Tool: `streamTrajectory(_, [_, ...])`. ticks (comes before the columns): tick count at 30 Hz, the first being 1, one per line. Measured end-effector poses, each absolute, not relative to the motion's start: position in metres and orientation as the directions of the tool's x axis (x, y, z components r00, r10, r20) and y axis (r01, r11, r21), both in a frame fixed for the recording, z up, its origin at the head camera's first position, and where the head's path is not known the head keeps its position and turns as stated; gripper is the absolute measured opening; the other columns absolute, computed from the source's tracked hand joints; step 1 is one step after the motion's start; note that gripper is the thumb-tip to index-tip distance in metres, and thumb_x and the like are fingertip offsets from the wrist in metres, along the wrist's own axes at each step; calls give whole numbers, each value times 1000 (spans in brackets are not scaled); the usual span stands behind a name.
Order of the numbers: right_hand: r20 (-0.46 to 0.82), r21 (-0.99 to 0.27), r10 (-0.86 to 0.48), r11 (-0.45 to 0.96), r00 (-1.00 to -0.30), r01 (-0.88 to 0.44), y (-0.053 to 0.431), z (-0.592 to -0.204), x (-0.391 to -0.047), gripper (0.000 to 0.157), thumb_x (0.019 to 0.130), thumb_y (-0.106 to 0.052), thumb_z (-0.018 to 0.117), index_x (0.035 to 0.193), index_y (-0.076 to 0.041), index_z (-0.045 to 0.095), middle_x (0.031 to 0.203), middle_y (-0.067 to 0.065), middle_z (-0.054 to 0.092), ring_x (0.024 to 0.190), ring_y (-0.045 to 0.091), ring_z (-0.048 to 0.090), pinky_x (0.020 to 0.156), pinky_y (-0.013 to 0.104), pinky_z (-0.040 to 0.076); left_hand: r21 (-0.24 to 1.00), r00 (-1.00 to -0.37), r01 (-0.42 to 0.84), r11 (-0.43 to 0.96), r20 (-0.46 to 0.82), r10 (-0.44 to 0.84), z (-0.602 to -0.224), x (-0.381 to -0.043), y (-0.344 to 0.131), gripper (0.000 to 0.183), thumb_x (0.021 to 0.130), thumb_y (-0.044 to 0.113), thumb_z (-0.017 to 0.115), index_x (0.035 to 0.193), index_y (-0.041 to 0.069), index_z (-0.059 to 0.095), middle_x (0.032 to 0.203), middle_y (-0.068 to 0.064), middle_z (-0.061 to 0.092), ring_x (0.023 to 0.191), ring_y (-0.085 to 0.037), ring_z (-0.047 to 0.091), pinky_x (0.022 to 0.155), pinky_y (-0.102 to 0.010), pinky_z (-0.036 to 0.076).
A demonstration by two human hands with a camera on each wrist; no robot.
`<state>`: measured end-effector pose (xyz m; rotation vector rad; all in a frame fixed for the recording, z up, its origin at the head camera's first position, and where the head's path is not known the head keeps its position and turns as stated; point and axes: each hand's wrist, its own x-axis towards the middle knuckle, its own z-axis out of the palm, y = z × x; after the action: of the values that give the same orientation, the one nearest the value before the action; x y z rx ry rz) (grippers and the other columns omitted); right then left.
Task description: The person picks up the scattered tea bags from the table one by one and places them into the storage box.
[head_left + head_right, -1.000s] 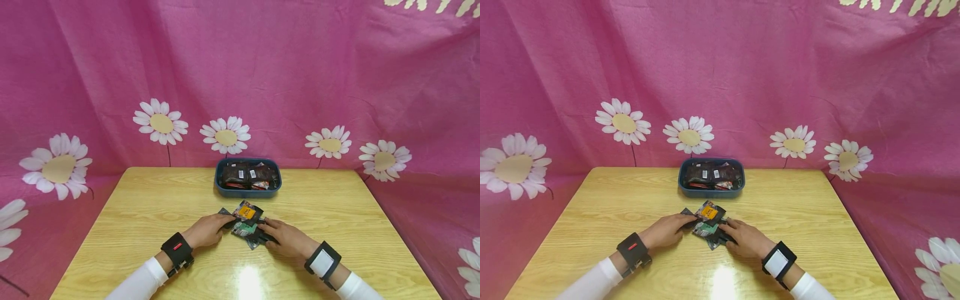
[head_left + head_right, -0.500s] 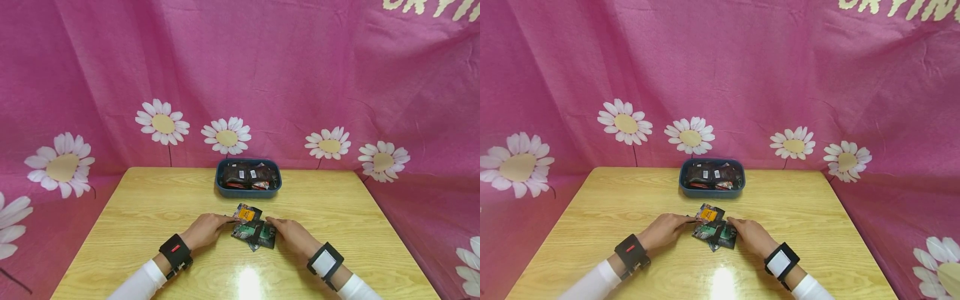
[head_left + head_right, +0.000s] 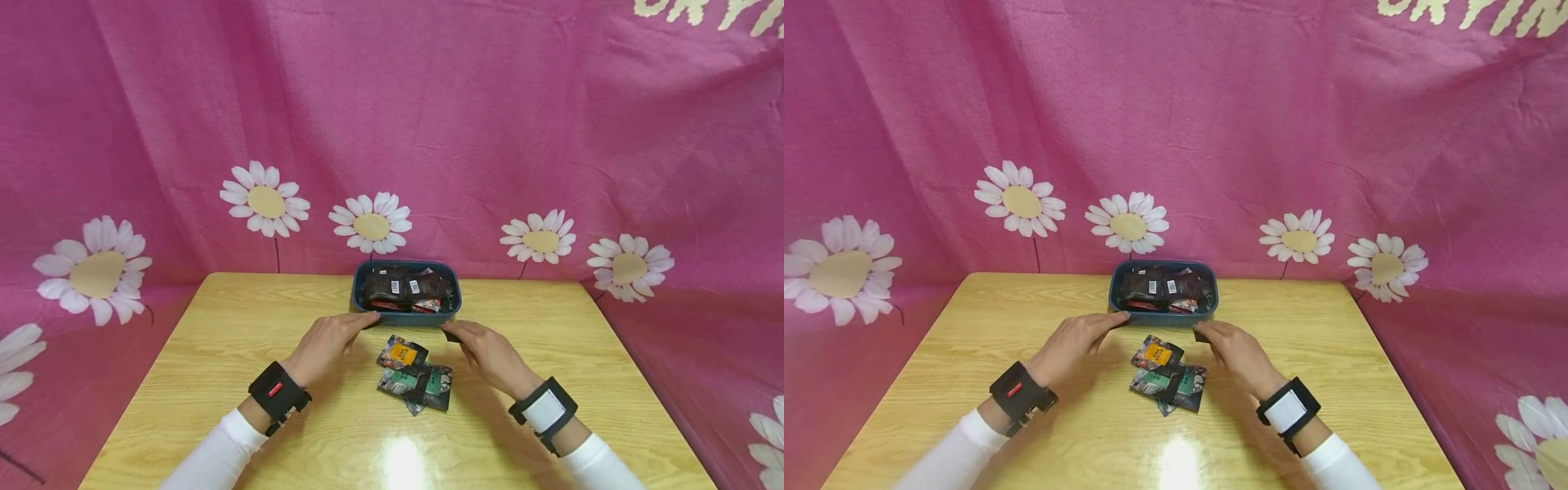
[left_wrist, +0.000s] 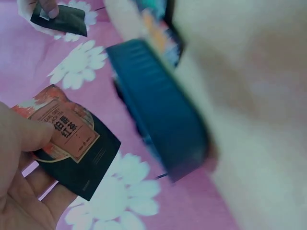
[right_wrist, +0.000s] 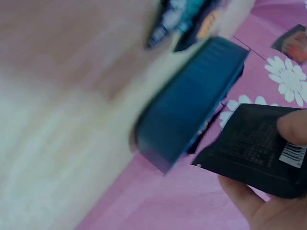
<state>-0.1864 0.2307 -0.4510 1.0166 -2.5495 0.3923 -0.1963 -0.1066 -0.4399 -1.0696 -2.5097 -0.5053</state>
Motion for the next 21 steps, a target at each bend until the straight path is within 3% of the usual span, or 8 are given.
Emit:
streamTrajectory(2, [441,-125,-601,694,-666,-709,229,-443,-196,40,92,4,59,131,-5,61,124,14,66,113,29,63,95,45,52,158,-644,732,663,477,598,-431,-205,-103,66,78,-16,64,137,13,60,123,-2,68,61,-6,43,50,-19,25])
streamTrajectory(8, [473,-128,-586,693,-658,-710,225,-425,-233,46,93,2,56,138,-6,56,134,16,59,120,33,58,100,48,47,129,-656,700,702,503,562,-413,-239,-92,68,79,-15,66,139,15,58,132,-3,63,62,-11,53,49,-22,34])
streamTrajectory(12, [465,-117,-581,708,-668,-697,220,-421,-257,48,94,-1,57,141,-8,53,136,17,57,121,35,57,99,51,48,109,-668,678,727,504,548,-410,-264,-81,64,81,-10,66,139,14,57,132,-4,63,93,-18,67,60,-30,53])
streamTrajectory(14, [456,-119,-576,716,-679,-688,216,-422,-270,48,94,-2,58,141,-9,53,137,17,57,123,34,56,100,50,47,101,-687,657,747,490,537,-413,-278,-75,62,83,-7,66,140,15,57,133,-4,63,108,-21,65,69,-36,56])
streamTrajectory(19, [445,-158,-560,719,-699,-677,205,-434,-298,44,97,-6,56,141,-10,53,136,17,57,125,33,55,106,47,43,121,-754,602,790,414,511,-432,-304,-65,60,87,-3,65,143,15,53,137,-6,60,112,-25,63,75,-41,57])
streamTrajectory(21, [397,-190,-557,728,-730,-659,202,-441,-305,43,99,-12,54,143,-11,52,139,18,55,127,34,53,108,49,40,123,-781,595,794,325,534,-441,-311,-60,56,93,3,62,147,13,48,143,-8,54,123,-28,57,88,-43,54])
